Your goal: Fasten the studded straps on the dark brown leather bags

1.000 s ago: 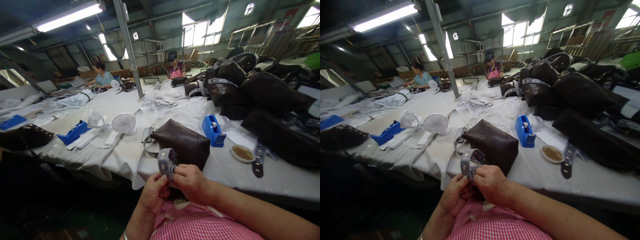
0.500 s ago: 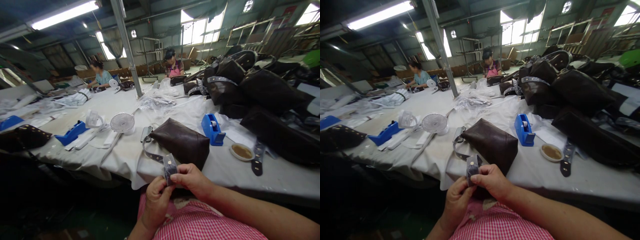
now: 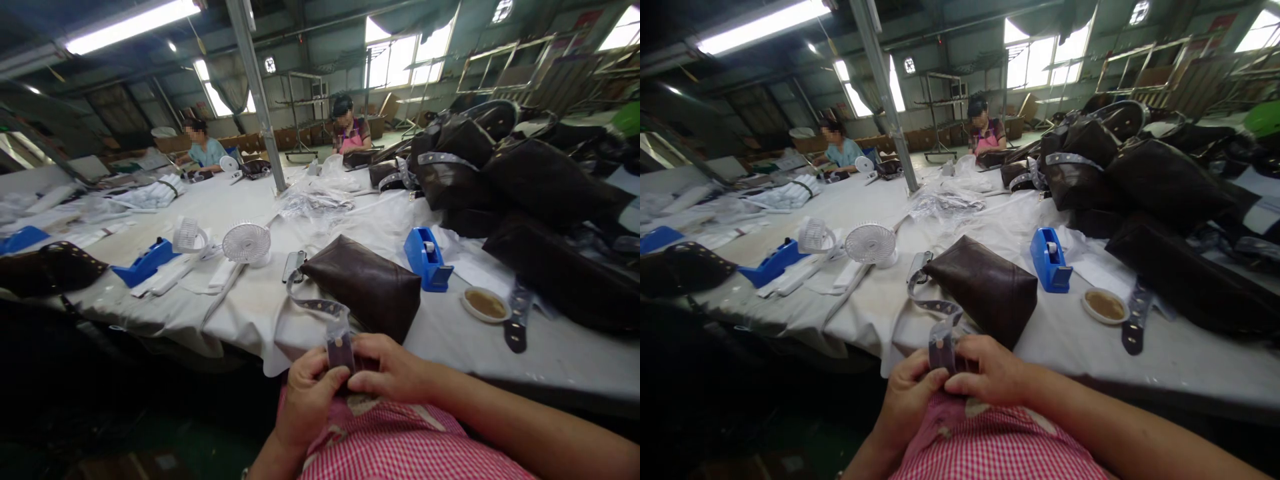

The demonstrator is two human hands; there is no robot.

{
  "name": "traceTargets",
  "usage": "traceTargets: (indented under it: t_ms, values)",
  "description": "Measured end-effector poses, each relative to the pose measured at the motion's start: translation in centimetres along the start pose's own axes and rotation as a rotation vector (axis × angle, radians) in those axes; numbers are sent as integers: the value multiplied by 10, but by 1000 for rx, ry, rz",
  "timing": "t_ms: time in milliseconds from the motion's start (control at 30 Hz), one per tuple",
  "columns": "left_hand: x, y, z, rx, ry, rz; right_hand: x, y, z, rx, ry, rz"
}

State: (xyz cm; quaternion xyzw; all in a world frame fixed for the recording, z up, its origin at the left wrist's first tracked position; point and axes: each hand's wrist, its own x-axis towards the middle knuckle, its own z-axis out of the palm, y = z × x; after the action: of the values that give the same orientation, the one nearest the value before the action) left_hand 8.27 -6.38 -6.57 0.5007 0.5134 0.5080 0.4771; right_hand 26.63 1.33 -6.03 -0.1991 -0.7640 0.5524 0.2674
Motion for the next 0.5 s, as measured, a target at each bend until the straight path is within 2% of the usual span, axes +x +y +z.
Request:
traceTargets:
  t_ms: [67, 133, 233, 300, 367, 433, 500]
  values:
    - [-3, 1, -1, 159, -4, 141, 2, -3, -1, 406, -23, 281]
    - [-5, -2, -1, 246, 1, 240, 5, -4, 3, 729, 31, 508]
    - [-5, -8, 1, 327, -9, 320, 8, -1, 13, 912, 176, 623]
    - [-5, -11, 0, 323, -9, 313, 7, 0, 17, 860, 225, 622]
    - [-4, -12, -2, 217, -50, 208, 6, 0, 16, 692, 213, 545]
    - [-2, -14, -5, -77, -101, 12, 3, -1, 13, 415, 150, 345]
    - [1, -16, -8, -451, -102, -233, 1, -2, 11, 99, 71, 88]
